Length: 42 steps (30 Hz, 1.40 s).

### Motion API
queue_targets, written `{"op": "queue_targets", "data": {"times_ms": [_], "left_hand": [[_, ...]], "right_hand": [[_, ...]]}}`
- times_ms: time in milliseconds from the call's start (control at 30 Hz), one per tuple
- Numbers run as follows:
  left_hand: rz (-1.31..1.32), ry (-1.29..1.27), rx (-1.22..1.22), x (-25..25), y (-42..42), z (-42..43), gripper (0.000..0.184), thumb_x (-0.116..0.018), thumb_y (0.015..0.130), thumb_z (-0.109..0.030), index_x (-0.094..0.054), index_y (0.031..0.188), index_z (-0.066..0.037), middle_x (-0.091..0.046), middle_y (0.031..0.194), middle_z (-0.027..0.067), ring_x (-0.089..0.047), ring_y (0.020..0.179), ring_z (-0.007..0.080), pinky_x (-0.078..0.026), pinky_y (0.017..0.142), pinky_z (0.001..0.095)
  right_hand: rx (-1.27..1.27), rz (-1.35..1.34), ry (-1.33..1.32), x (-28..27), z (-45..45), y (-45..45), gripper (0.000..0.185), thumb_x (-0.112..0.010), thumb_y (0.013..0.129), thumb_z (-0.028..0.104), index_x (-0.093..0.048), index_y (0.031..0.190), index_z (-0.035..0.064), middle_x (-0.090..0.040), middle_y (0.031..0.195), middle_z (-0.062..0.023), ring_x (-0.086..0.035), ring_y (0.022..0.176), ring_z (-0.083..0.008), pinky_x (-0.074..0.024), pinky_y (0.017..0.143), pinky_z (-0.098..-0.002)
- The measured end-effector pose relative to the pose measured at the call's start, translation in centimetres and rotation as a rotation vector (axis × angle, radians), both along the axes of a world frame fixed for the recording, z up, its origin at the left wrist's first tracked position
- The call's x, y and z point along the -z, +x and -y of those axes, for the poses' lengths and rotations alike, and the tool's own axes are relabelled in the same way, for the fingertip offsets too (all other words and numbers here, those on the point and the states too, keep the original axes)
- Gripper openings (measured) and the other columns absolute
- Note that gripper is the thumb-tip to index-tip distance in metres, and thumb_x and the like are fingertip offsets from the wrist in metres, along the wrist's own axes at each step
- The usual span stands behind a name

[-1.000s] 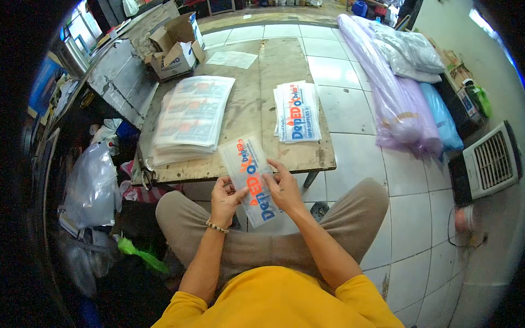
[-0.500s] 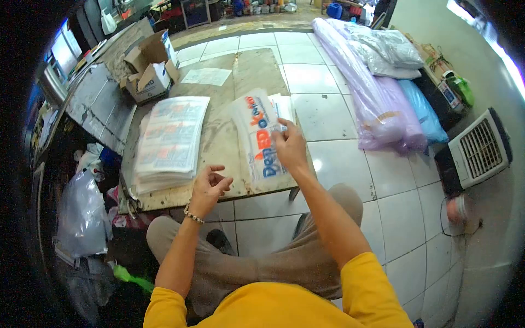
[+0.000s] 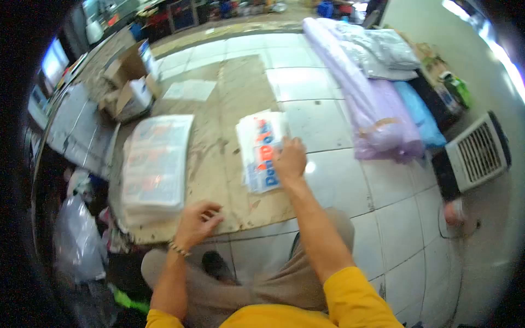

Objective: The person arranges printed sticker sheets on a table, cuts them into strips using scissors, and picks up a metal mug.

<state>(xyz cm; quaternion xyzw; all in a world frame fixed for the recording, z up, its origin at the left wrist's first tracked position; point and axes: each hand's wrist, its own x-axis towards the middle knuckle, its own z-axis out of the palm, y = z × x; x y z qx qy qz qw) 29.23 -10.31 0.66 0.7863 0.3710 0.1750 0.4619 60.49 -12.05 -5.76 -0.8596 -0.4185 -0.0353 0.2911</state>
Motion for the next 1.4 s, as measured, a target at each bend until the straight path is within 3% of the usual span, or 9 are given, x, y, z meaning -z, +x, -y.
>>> {"op": "queue_targets", "data": {"times_ms": [200, 300, 500, 633, 867, 967, 1133, 1233, 1400], "left_hand": [[-0.079, 0.677, -0.118, -0.9, -4.3, -9.4, 0.047, -0.078, 0.069, -0.006, -0.063, 0.113, 0.000, -0.061, 0.116, 0.0184, -0.056, 0.111, 0.0364, -0.044, 0.100, 0.0436], [-0.513, 0.546, -0.054, 0.3, -7.6, -11.6, 0.077, -0.084, 0.060, -0.015, -0.055, 0.130, 0.000, -0.045, 0.142, 0.0259, -0.042, 0.131, 0.0429, -0.034, 0.110, 0.0465], [-0.505, 0.680, -0.014, 5.4, -10.4, -11.6, 0.108, -0.087, 0.054, -0.034, -0.040, 0.146, -0.002, -0.029, 0.155, 0.0260, -0.023, 0.144, 0.0456, -0.018, 0.117, 0.0558], [-0.483, 0.578, -0.025, 2.7, -9.0, -9.6, 0.110, -0.090, 0.053, -0.033, -0.039, 0.147, -0.005, -0.026, 0.157, 0.0259, -0.018, 0.147, 0.0447, -0.019, 0.116, 0.0577], [-0.557, 0.385, 0.320, -2.0, -7.0, -8.8, 0.093, -0.094, 0.052, -0.037, -0.058, 0.130, -0.002, -0.056, 0.133, 0.0252, -0.047, 0.130, 0.0400, -0.041, 0.107, 0.0436], [-0.654, 0.192, 0.324, -7.0, -5.9, -8.3, 0.096, -0.096, 0.050, -0.033, -0.056, 0.132, -0.001, -0.052, 0.137, 0.0272, -0.046, 0.132, 0.0377, -0.044, 0.105, 0.0405], [-0.757, 0.510, 0.238, 0.7, -9.9, -15.6, 0.103, -0.097, 0.047, -0.025, -0.051, 0.137, -0.003, -0.042, 0.147, 0.0265, -0.044, 0.134, 0.0376, -0.043, 0.107, 0.0410], [-0.727, 0.567, 0.134, -1.5, -9.8, -13.3, 0.059, -0.080, 0.069, -0.021, -0.063, 0.122, 0.000, -0.059, 0.127, 0.0273, -0.057, 0.121, 0.0367, -0.050, 0.097, 0.0431], [-0.499, 0.426, -0.171, -3.1, -10.2, -13.6, 0.030, -0.077, 0.070, -0.016, -0.074, 0.094, 0.002, -0.071, 0.089, 0.0251, -0.070, 0.092, 0.0368, -0.056, 0.082, 0.0424]], "right_hand": [[0.027, -0.044, 0.081, -1.8, 0.1, 0.0, 0.046, -0.076, 0.073, 0.034, -0.068, 0.104, 0.0021, -0.062, 0.101, -0.0221, -0.058, 0.101, -0.0395, -0.0459, 0.091, -0.0498], [0.007, -0.022, 0.202, -4.5, 2.4, -1.0, 0.042, -0.075, 0.077, 0.034, -0.068, 0.106, 0.0038, -0.061, 0.109, -0.0195, -0.056, 0.106, -0.0377, -0.0460, 0.092, -0.0463], [-0.136, -0.145, 0.365, -4.5, 4.8, -2.0, 0.033, -0.073, 0.082, 0.029, -0.069, 0.103, 0.0039, -0.063, 0.100, -0.0157, -0.060, 0.099, -0.0348, -0.0483, 0.090, -0.0426], [-0.505, -0.097, 0.432, -4.7, 5.0, -5.4, 0.019, -0.070, 0.085, 0.019, -0.070, 0.095, 0.0032, -0.067, 0.093, -0.0140, -0.065, 0.089, -0.0307, -0.0511, 0.080, -0.0410], [-0.897, -0.169, 0.099, -7.5, 7.4, -6.8, 0.014, -0.067, 0.085, 0.015, -0.070, 0.085, 0.0018, -0.069, 0.076, -0.0137, -0.067, 0.072, -0.0299, -0.0516, 0.066, -0.0396], [-0.891, -0.139, 0.028, -7.8, 6.0, -6.4, 0.014, -0.067, 0.085, 0.016, -0.070, 0.087, 0.0022, -0.069, 0.076, -0.0135, -0.067, 0.071, -0.0298, -0.0517, 0.065, -0.0401], [-0.924, -0.333, 0.132, -6.4, 2.7, -8.4, 0.017, -0.069, 0.085, 0.018, -0.068, 0.094, 0.0032, -0.070, 0.077, -0.0126, -0.068, 0.072, -0.0296, -0.0517, 0.066, -0.0402], [-0.942, -0.310, 0.065, -5.1, 2.2, -10.1, 0.019, -0.069, 0.085, 0.017, -0.067, 0.098, 0.0032, -0.071, 0.080, -0.0120, -0.068, 0.073, -0.0299, -0.0515, 0.066, -0.0399], [-1.089, -0.354, -0.012, -5.0, 4.3, -12.8, 0.016, -0.069, 0.084, 0.018, -0.069, 0.093, 0.0038, -0.069, 0.079, -0.0129, -0.067, 0.075, -0.0323, -0.0509, 0.067, -0.0424]]}}
